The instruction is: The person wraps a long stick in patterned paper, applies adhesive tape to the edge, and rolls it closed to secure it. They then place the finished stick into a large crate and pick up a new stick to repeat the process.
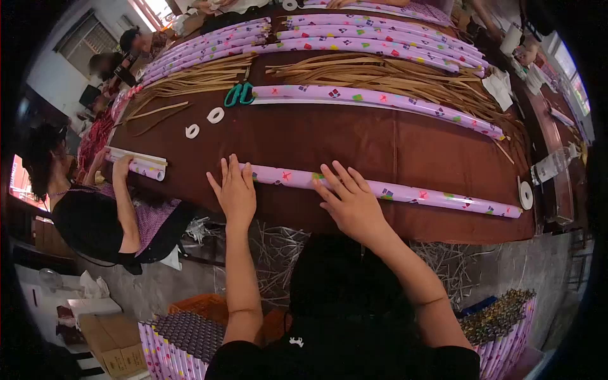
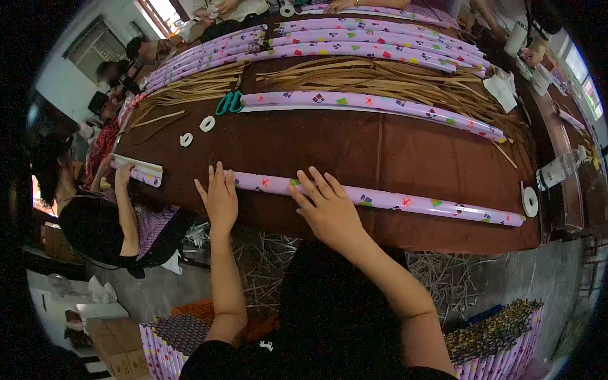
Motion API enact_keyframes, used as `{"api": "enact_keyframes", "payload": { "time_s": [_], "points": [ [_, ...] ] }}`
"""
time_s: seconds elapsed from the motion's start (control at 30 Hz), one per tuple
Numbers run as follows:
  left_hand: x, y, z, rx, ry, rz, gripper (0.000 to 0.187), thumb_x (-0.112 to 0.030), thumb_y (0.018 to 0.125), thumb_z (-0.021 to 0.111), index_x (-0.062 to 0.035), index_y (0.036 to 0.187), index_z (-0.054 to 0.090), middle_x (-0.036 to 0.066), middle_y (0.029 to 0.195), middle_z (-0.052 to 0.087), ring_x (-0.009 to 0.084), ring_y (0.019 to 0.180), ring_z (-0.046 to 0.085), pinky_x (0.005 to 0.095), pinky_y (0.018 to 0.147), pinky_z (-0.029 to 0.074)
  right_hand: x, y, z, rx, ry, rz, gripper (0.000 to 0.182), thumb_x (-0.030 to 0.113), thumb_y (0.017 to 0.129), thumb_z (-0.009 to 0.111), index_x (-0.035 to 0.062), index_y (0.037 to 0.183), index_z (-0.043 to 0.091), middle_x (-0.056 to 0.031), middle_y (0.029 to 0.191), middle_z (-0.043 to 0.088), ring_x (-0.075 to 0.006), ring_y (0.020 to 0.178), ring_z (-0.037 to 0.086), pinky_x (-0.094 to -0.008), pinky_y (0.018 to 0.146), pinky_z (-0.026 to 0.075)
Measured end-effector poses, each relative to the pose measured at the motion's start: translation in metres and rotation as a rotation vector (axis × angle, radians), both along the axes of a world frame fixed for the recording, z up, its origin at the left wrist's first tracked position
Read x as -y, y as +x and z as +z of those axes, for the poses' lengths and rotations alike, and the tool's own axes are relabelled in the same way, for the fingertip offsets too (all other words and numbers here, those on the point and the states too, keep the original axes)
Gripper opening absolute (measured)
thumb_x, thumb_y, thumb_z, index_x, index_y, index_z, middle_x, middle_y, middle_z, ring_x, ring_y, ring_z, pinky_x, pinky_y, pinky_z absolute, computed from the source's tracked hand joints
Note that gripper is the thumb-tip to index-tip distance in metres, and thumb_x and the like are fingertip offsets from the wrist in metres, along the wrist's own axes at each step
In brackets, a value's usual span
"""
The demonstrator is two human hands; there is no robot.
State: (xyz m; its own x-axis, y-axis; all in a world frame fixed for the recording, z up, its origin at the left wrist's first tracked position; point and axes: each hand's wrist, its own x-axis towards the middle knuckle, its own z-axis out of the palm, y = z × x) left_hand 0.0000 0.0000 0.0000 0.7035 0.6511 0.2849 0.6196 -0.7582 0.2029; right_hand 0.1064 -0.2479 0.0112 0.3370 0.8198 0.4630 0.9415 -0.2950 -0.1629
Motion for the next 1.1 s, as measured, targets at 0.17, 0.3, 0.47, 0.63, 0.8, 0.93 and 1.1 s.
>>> {"api": "enact_keyframes", "payload": {
  "time_s": [0.17, 0.3, 0.47, 0.63, 0.8, 0.93, 1.1],
  "points": [
    [0.001, 0.0, -0.006, 0.063, 0.083, -0.04, 0.053, -0.034, 0.104, 0.038, 0.0055, 0.139, 0.044, 0.019, 0.14, 0.052, 0.0301, 0.139, 0.038, 0.0535, 0.118, 0.01, 0.006, 0.003, 0.01, -0.066, -0.016, 0.066, 0.051, 0.023, 0.086, 0.069, 0.0123, 0.134, 0.056, -0.0179, 0.145, 0.045, -0.0362, 0.137, 0.039, -0.0485, 0.112, 0.032],
    [-0.006, 0.001, -0.007, 0.186, 0.082, -0.044, 0.053, -0.035, 0.102, 0.043, 0.0051, 0.137, 0.047, 0.019, 0.137, 0.055, 0.0283, 0.137, 0.042, 0.053, 0.118, 0.013, 0.001, -0.003, 0.023, -0.133, -0.053, 0.088, 0.054, 0.035, 0.088, 0.068, 0.0185, 0.138, 0.055, -0.0212, 0.151, 0.036, -0.0432, 0.141, 0.03, -0.0576, 0.113, 0.024],
    [-0.001, 0.003, -0.006, 0.204, 0.092, -0.028, 0.054, -0.036, 0.102, 0.042, 0.0048, 0.137, 0.048, 0.018, 0.137, 0.055, 0.0269, 0.137, 0.043, 0.0513, 0.119, 0.011, -0.014, -0.019, 0.013, 0.108, -0.138, -0.214, 0.08, 0.06, 0.088, 0.055, 0.008, 0.147, 0.039, -0.0128, 0.155, 0.031, -0.0392, 0.145, 0.023, -0.0624, 0.115, 0.014],
    [-0.001, 0.003, -0.001, 0.164, 0.067, -0.023, 0.055, -0.038, 0.103, 0.04, 0.0047, 0.137, 0.047, 0.018, 0.138, 0.054, 0.0262, 0.139, 0.04, 0.051, 0.119, 0.009, 0.026, -0.021, 0.009, 0.135, -0.215, -0.431, 0.085, 0.067, 0.088, 0.048, 0.0088, 0.149, 0.036, -0.0125, 0.157, 0.028, -0.0368, 0.146, 0.02, -0.0638, 0.116, 0.009],
    [-0.008, 0.005, -0.007, 0.067, 0.153, -0.039, 0.055, -0.035, 0.103, 0.038, 0.0062, 0.138, 0.045, 0.02, 0.141, 0.051, 0.0298, 0.139, 0.039, 0.0537, 0.118, 0.011, 0.122, -0.003, 0.002, 0.178, -0.334, -0.667, 0.081, 0.066, 0.094, 0.033, 0.0084, 0.151, 0.033, -0.0126, 0.159, 0.026, -0.034, 0.148, 0.019, -0.0587, 0.118, 0.005],
    [-0.007, 0.005, -0.007, 0.043, 0.149, -0.059, 0.051, -0.032, 0.105, 0.036, 0.0046, 0.14, 0.043, 0.018, 0.145, 0.047, 0.0299, 0.14, 0.036, 0.0532, 0.118, 0.011, 0.209, 0.021, -0.004, 0.185, -0.325, -0.877, 0.073, 0.062, 0.098, 0.029, 0.0131, 0.153, 0.03, -0.0074, 0.16, 0.024, -0.0292, 0.149, 0.017, -0.0548, 0.119, 0.003],
    [-0.009, 0.009, -0.006, 0.014, 0.072, -0.028, 0.054, -0.036, 0.106, 0.031, 0.0018, 0.144, 0.038, 0.016, 0.146, 0.046, 0.028, 0.142, 0.034, 0.0528, 0.119, 0.007, 0.318, 0.055, -0.021, 0.219, -0.26, -1.122, 0.065, 0.057, 0.101, 0.032, 0.0229, 0.155, 0.025, -0.0051, 0.161, 0.021, -0.0284, 0.149, 0.016, -0.0581, 0.117, 0.008]
  ]
}}
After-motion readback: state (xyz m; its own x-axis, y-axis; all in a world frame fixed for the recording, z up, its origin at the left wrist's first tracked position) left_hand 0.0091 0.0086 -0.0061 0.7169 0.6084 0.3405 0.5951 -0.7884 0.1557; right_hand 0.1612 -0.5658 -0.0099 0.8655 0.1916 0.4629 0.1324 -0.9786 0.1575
